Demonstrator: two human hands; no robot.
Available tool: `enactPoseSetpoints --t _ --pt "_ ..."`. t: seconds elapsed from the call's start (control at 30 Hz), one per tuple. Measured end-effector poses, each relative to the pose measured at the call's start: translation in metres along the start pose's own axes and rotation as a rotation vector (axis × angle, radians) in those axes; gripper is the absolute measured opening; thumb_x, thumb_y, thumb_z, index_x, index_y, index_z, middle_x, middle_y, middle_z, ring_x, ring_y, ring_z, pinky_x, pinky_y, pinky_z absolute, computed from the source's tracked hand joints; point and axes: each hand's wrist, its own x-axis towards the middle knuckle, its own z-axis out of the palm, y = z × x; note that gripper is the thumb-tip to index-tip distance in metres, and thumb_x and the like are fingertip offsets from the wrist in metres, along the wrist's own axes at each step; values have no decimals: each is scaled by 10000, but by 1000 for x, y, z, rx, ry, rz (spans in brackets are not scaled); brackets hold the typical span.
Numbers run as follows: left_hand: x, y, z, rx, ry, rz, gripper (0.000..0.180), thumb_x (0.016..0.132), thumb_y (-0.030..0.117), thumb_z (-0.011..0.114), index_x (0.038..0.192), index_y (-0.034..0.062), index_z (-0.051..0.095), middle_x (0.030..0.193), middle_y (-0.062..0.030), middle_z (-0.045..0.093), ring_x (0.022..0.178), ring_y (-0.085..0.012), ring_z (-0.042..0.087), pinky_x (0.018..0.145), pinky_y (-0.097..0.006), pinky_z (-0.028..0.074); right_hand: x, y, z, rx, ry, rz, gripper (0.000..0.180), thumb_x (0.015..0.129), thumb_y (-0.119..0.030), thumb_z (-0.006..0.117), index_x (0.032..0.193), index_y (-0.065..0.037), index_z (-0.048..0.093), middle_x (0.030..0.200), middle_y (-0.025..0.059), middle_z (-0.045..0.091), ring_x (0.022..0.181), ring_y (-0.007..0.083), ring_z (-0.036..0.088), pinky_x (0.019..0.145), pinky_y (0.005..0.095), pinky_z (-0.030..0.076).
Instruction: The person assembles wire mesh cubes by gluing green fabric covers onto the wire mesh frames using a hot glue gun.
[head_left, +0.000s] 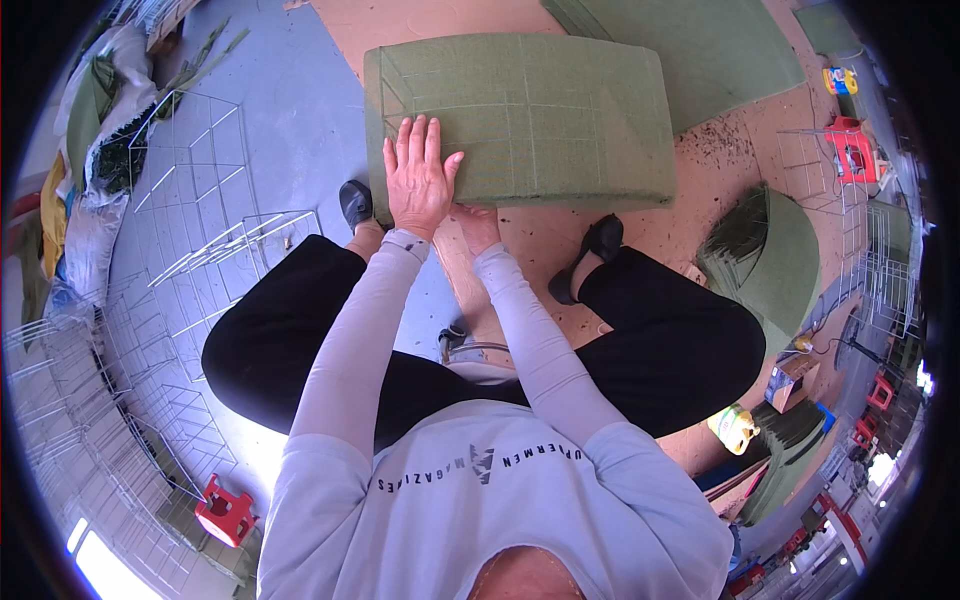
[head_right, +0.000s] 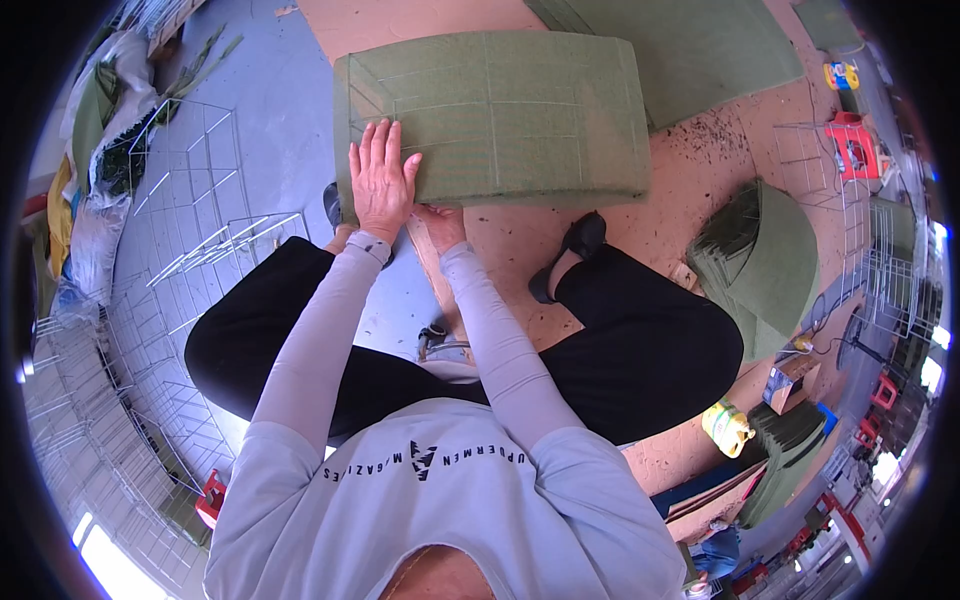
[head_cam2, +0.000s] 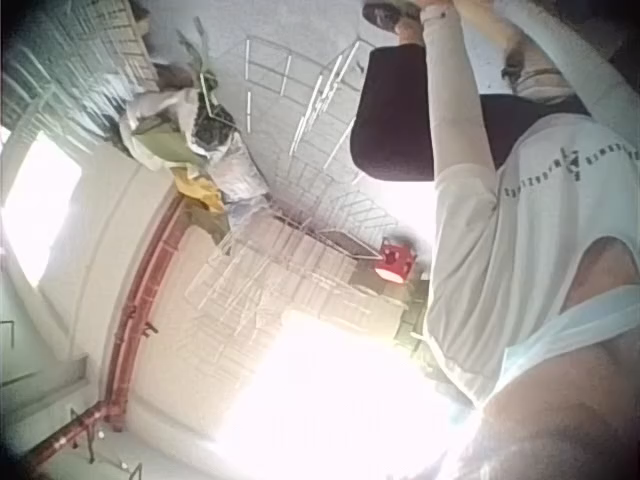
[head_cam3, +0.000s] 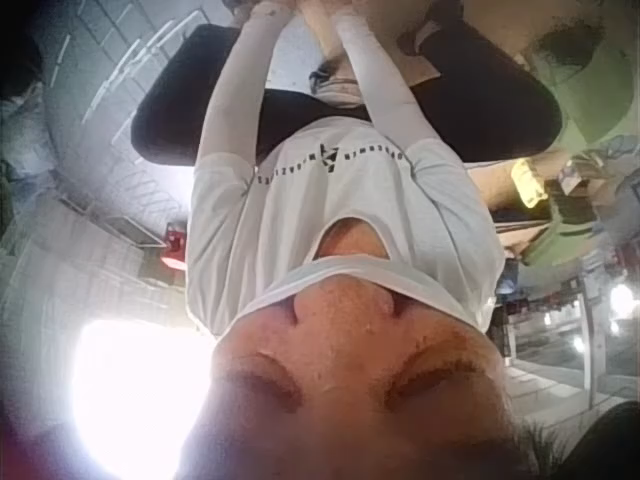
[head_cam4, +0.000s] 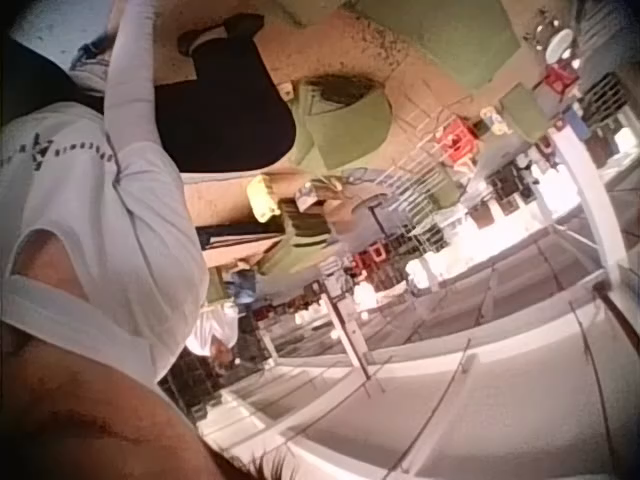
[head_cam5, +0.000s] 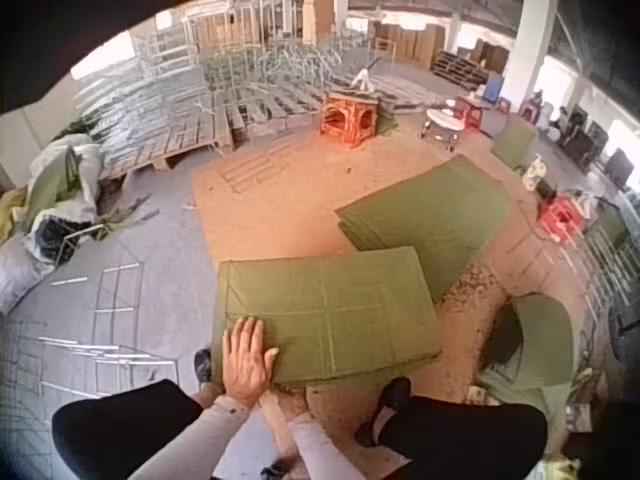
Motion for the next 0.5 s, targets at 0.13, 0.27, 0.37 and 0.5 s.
enactPoseSetpoints --t 0.13,0.27,0.37,0.5 --pt "-5 -3 3 46 14 -18 573 907 445 463 1325 56 425 1350 -116 433 1303 -298 335 1077 -515 227 -18 -5 -6 107 23 167 212 764 -44 727 964 -76 662 891 1 664 769 109 598 669 261 462" --pt "-6 -4 0 52 12 7 576 899 443 473 1334 69 419 1349 -104 436 1301 -282 340 1069 -525 231 -16 -9 -16 123 86 126 177 767 -53 721 932 -89 667 862 17 674 731 125 612 622 262 435" --pt "-6 -2 0 57 -2 26 569 900 437 475 1334 73 420 1347 -97 438 1300 -278 343 1068 -524 233 -12 -12 -16 12 74 114 162 765 -53 717 917 -86 669 824 19 675 703 119 611 610 257 425" --pt "-6 -4 2 68 -19 78 583 893 450 477 1335 74 420 1348 -96 438 1298 -276 345 1068 -520 239 -8 -11 -15 21 57 92 163 742 -119 756 882 -93 678 775 -9 685 650 87 610 569 231 406"
